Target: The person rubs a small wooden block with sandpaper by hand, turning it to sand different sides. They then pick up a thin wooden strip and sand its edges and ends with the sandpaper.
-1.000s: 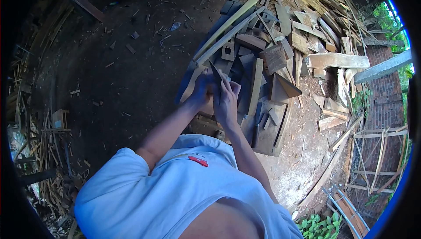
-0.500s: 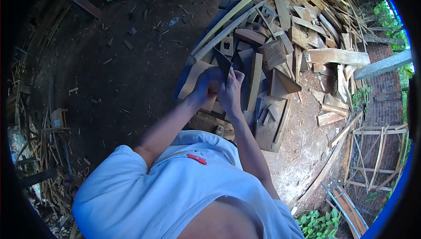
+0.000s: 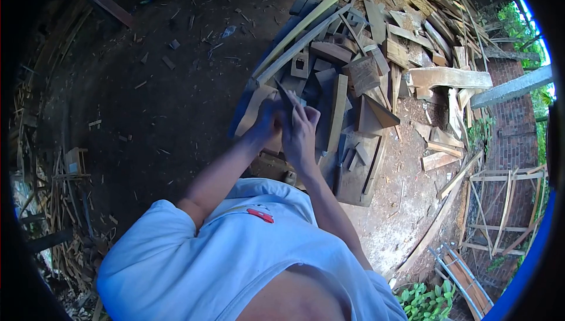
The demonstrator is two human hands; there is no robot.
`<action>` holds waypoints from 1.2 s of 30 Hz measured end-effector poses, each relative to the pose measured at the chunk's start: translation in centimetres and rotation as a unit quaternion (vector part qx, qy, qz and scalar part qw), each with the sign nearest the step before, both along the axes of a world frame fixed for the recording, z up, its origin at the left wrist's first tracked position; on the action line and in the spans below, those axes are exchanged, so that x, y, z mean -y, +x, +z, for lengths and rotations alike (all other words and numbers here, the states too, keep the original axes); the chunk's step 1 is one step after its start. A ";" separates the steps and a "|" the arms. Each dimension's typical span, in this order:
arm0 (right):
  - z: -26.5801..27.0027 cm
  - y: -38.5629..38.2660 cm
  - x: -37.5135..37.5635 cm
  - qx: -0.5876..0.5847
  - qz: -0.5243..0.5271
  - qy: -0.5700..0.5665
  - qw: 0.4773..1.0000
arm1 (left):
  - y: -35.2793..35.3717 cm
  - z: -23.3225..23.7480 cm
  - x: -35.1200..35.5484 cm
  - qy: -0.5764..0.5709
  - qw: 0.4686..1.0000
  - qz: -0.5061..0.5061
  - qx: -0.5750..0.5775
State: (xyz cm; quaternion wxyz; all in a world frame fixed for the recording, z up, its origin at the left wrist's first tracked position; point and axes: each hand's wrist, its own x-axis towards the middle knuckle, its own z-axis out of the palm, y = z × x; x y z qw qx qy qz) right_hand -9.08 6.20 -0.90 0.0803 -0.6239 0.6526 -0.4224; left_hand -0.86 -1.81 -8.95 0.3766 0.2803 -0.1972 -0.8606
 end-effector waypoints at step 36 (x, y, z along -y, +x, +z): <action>-5.1 -5.4 -0.1 0.520 -0.201 0.266 0.786 | 1.9 5.4 -1.6 0.003 0.993 -0.104 -0.052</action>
